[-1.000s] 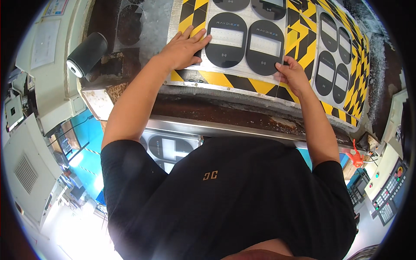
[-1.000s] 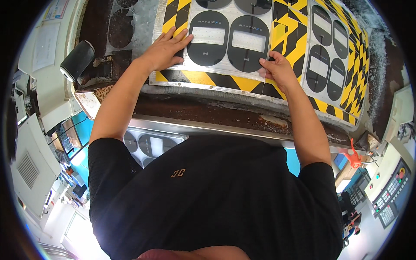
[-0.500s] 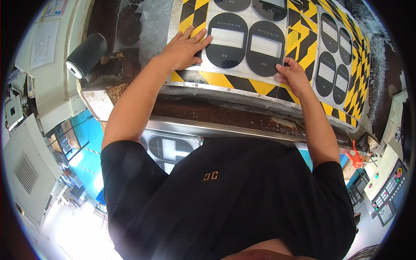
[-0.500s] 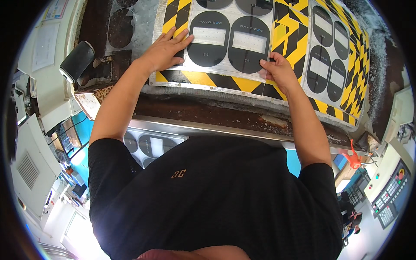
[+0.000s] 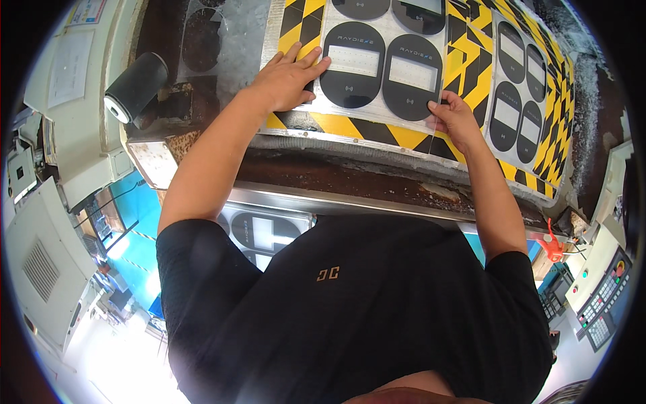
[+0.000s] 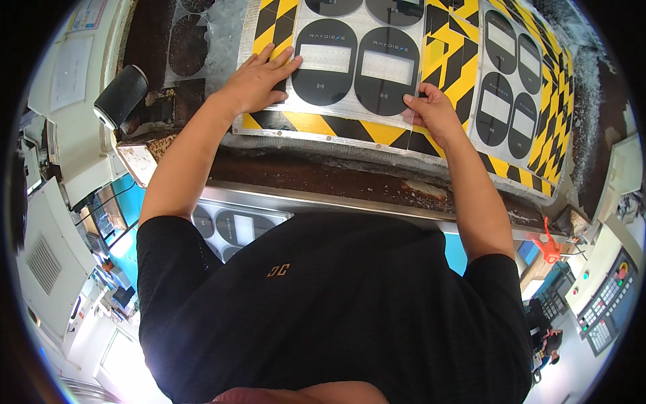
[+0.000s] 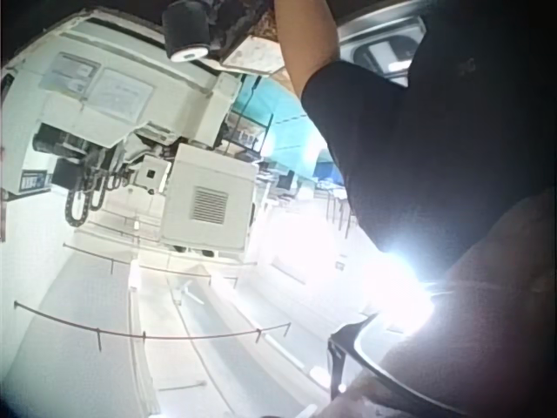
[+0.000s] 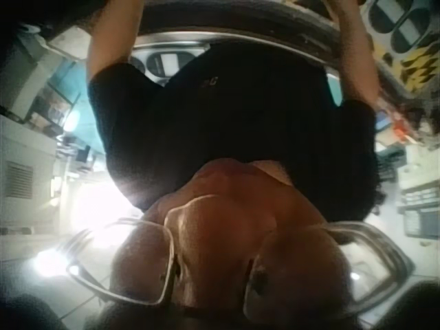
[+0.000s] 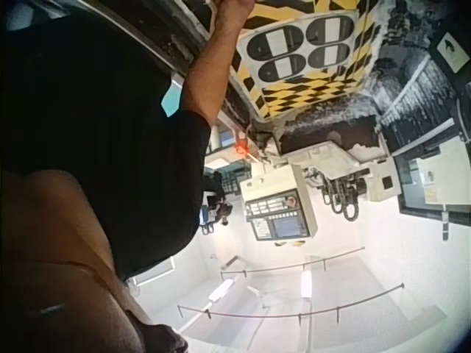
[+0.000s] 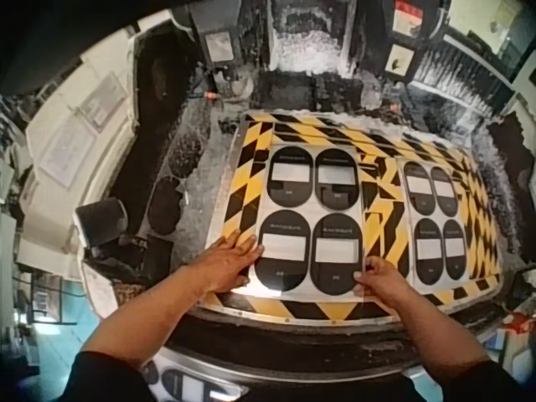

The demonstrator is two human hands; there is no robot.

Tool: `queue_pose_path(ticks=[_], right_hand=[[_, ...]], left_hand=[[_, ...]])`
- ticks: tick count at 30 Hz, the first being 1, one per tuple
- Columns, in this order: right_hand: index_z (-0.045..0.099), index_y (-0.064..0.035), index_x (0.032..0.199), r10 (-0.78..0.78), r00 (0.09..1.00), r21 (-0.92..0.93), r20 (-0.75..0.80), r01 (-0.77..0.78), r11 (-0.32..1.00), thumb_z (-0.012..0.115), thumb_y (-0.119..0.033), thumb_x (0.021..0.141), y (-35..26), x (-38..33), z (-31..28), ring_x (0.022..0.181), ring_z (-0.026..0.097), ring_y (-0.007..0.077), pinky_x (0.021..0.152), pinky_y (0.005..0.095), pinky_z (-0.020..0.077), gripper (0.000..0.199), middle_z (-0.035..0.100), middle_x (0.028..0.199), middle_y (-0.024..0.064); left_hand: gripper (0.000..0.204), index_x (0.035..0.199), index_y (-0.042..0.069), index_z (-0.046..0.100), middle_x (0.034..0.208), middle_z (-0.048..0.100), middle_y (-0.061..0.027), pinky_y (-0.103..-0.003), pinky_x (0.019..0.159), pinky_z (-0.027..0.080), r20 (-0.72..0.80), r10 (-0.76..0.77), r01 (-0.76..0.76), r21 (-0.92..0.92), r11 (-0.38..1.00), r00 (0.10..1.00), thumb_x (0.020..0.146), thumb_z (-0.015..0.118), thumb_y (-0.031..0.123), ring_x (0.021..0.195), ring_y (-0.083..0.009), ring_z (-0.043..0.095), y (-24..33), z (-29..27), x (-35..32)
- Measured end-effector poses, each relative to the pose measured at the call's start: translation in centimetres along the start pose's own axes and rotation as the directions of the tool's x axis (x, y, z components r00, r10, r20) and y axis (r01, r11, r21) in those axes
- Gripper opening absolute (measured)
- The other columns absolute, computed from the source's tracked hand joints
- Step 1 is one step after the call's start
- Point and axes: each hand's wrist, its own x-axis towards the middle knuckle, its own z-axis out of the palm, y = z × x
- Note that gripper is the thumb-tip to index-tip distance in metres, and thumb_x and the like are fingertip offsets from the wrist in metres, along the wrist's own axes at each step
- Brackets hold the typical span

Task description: The person uses an air duster to spray a machine bed, removes a sheet of plastic components, and places a new sheet onto the bed. They then spray the bed again before picking up and positioning large glass panels onto the machine.

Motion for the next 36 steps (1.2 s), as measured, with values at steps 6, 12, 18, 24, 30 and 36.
queue_pose_path(ticks=[6,12,18,24,30,36], right_hand=[[0.058,-0.0079,0.113,-0.003,1.0,-0.003,0.001,0.003,1.0,0.071,-0.014,0.092,-0.5,-0.1,0.2,0.074,0.066,0.0093,0.067,0.023,0.0557,0.025,0.067,0.087,0.0012],[0.056,-0.0099,0.103,-0.031,0.999,0.052,0.023,0.03,0.998,0.072,-0.013,0.091,0.3,0.4,-0.3,0.068,0.065,0.0089,0.06,0.0229,0.054,0.02,0.062,0.081,-0.0016],[0.058,-0.0065,0.107,-0.018,1.0,0.02,0.014,0.018,1.0,0.069,-0.012,0.093,-0.6,-0.5,0.4,0.071,0.066,0.0105,0.064,0.0245,0.0553,0.019,0.066,0.085,0.0014],[0.058,-0.0059,0.111,-0.009,1.0,0.003,0.024,0.009,1.0,0.069,-0.012,0.093,-0.6,-0.7,0.2,0.073,0.067,0.011,0.066,0.0248,0.0559,0.021,0.068,0.087,0.0028],[0.059,-0.0054,0.112,-0.002,1.0,-0.006,0.015,0.002,1.0,0.068,-0.012,0.093,-1.0,-0.6,0.4,0.074,0.068,0.0115,0.067,0.0249,0.0566,0.022,0.069,0.088,0.0042],[0.059,-0.0053,0.112,0.004,1.0,-0.004,0.022,-0.004,1.0,0.068,-0.012,0.093,-1.0,-0.7,0.5,0.074,0.068,0.0115,0.067,0.025,0.0567,0.022,0.069,0.089,0.0045]], left_hand=[[0.095,0.157,0.03,0.024,0.164,0.024,-0.0008,-0.046,0.122,0.021,-0.023,-0.023,0.022,-0.021,1.0,0.999,0.079,0.078,0.041,0.151,-0.033,0.018,0.2,-0.2,-0.2],[0.095,0.153,0.023,0.034,0.162,0.027,-0.0045,-0.051,0.12,0.021,-0.054,0.021,-0.023,-0.041,0.999,0.998,0.073,0.081,0.043,0.15,-0.0339,0.019,0.0,-0.9,-0.3],[0.103,0.154,0.027,0.029,0.164,0.022,-0.006,-0.052,0.121,0.02,-0.063,0.041,-0.047,-0.101,0.994,0.997,0.069,0.085,0.041,0.152,-0.0333,0.016,-0.5,-1.1,-0.4],[0.103,0.155,0.028,0.027,0.165,0.02,-0.0063,-0.053,0.122,0.016,-0.031,0.057,-0.06,-0.114,0.992,0.998,0.07,0.084,0.044,0.152,-0.034,0.013,-0.6,-1.3,-0.1],[0.105,0.156,0.029,0.026,0.165,0.019,-0.0056,-0.053,0.122,0.015,-0.017,0.056,-0.057,-0.115,0.992,0.998,0.069,0.084,0.045,0.152,-0.0337,0.012,-0.8,-1.4,0.1],[0.105,0.156,0.029,0.026,0.165,0.018,-0.0046,-0.052,0.122,0.015,0.002,0.045,-0.045,-0.112,0.993,0.999,0.069,0.084,0.045,0.153,-0.0328,0.011,-0.7,-1.6,0.2]])
